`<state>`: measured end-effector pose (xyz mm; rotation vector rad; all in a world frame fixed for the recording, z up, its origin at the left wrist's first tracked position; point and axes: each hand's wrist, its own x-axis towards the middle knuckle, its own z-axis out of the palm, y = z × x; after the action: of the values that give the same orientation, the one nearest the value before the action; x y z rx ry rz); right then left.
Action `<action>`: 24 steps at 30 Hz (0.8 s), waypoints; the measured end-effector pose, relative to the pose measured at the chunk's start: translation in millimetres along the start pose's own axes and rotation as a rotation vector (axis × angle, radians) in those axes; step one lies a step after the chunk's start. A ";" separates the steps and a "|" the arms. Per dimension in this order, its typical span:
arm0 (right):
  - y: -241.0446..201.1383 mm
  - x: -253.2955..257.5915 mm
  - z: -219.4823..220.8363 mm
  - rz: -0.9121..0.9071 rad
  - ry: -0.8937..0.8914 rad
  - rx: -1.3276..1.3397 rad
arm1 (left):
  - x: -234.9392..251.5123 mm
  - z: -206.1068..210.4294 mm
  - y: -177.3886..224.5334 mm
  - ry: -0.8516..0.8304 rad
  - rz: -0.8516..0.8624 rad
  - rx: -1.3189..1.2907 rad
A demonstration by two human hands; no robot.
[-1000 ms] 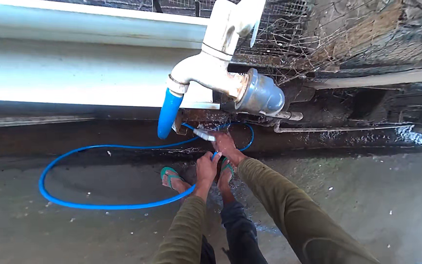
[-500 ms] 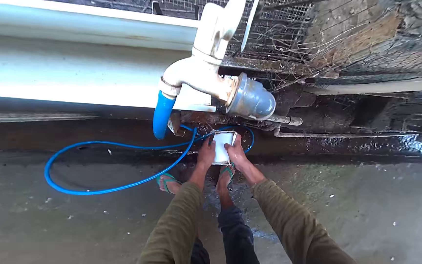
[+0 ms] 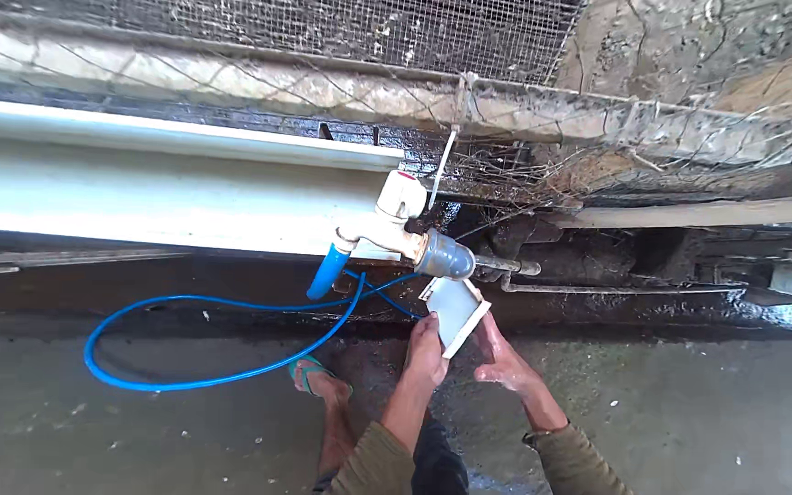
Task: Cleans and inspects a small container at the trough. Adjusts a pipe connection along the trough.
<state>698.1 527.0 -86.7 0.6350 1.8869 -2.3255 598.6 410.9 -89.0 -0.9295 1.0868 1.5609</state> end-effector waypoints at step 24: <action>-100.1 77.2 -5.1 -0.060 0.433 -0.188 | -54.5 -19.7 41.7 -0.293 0.094 0.275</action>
<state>597.4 570.8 -23.7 1.1459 2.2917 -2.1335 571.4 371.6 -35.9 -0.4541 1.1094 1.5193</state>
